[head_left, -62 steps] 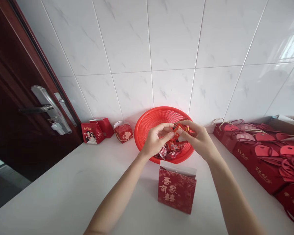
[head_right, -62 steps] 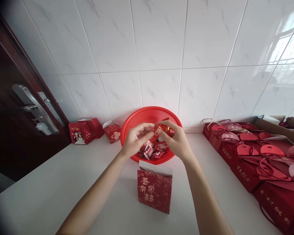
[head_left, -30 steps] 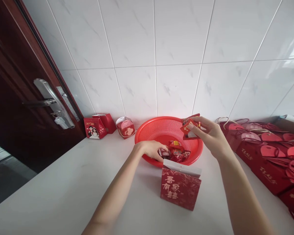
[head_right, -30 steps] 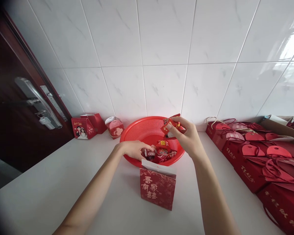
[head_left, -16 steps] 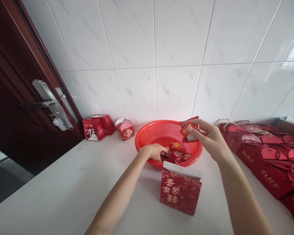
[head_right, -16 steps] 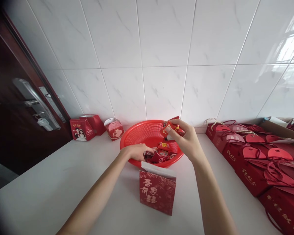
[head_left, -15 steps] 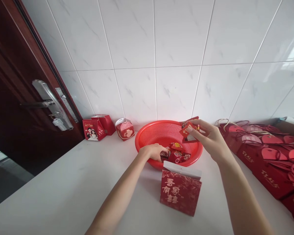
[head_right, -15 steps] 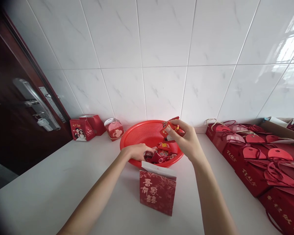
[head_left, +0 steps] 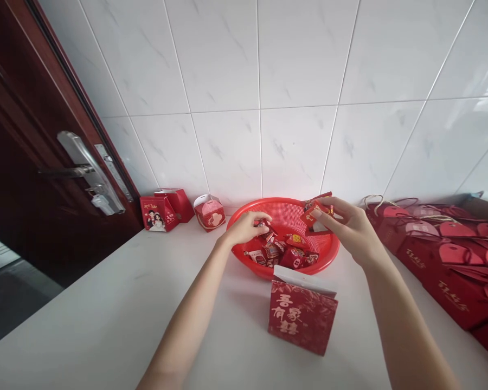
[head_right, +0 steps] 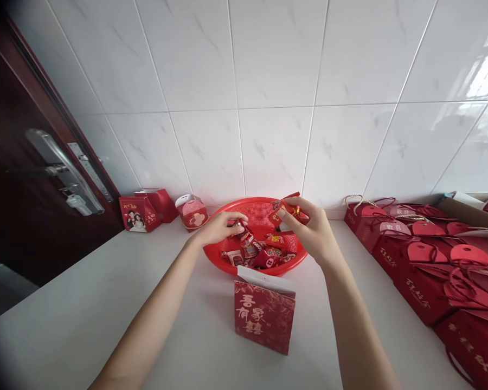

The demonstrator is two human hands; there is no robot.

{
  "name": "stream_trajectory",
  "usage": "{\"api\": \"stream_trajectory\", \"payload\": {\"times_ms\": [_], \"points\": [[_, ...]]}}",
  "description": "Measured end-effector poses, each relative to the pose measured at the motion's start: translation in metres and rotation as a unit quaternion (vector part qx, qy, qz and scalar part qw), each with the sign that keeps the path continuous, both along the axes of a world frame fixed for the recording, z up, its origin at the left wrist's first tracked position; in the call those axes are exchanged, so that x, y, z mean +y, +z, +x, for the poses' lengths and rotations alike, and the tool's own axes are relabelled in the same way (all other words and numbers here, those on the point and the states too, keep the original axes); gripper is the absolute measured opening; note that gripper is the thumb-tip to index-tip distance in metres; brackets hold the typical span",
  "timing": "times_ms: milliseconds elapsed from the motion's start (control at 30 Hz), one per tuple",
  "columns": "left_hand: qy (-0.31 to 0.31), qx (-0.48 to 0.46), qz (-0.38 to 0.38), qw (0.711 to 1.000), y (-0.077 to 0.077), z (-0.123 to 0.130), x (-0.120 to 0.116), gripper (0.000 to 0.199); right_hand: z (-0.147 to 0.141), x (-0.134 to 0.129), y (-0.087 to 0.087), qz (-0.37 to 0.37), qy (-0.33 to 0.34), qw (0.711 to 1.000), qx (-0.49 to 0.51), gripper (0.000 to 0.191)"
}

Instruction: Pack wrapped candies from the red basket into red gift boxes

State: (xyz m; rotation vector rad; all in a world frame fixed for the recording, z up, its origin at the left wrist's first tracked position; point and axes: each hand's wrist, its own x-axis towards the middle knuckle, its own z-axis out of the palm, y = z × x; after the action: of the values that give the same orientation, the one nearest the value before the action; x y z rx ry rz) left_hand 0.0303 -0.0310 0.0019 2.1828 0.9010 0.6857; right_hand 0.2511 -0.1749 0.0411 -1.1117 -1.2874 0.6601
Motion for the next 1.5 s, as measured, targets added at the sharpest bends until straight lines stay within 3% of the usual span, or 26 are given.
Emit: {"api": "stream_trajectory", "payload": {"times_ms": [133,367,600,867,1133,1333,1500], "points": [[-0.002,-0.071,-0.026,0.997,-0.002,0.003,0.003,0.018,0.000,0.001,-0.002,-0.004,-0.001,1.000,0.003,0.038],[-0.003,-0.104,-0.057,0.993,0.003,0.002,-0.001,0.016,0.001,0.003,-0.004,-0.003,0.011,1.000,-0.005,0.037],[-0.025,-0.137,-0.175,0.975,0.006,0.004,-0.005,0.013,-0.001,0.000,-0.002,-0.015,-0.001,0.999,-0.031,0.039],[-0.003,-0.126,-0.129,0.984,0.011,0.005,-0.010,0.017,-0.001,0.000,-0.003,-0.021,0.011,0.999,-0.032,0.037],[-0.002,-0.139,-0.099,0.985,0.013,0.007,-0.018,0.038,-0.001,0.001,-0.003,-0.028,0.020,0.999,-0.031,0.038],[-0.040,-0.161,-0.078,0.983,0.016,0.012,-0.021,0.022,0.000,0.003,-0.006,-0.023,0.022,0.999,-0.032,0.038],[-0.020,-0.142,-0.074,0.987,0.015,0.013,-0.021,0.021,-0.001,0.003,-0.006,-0.027,0.015,0.999,-0.033,0.039]]}}
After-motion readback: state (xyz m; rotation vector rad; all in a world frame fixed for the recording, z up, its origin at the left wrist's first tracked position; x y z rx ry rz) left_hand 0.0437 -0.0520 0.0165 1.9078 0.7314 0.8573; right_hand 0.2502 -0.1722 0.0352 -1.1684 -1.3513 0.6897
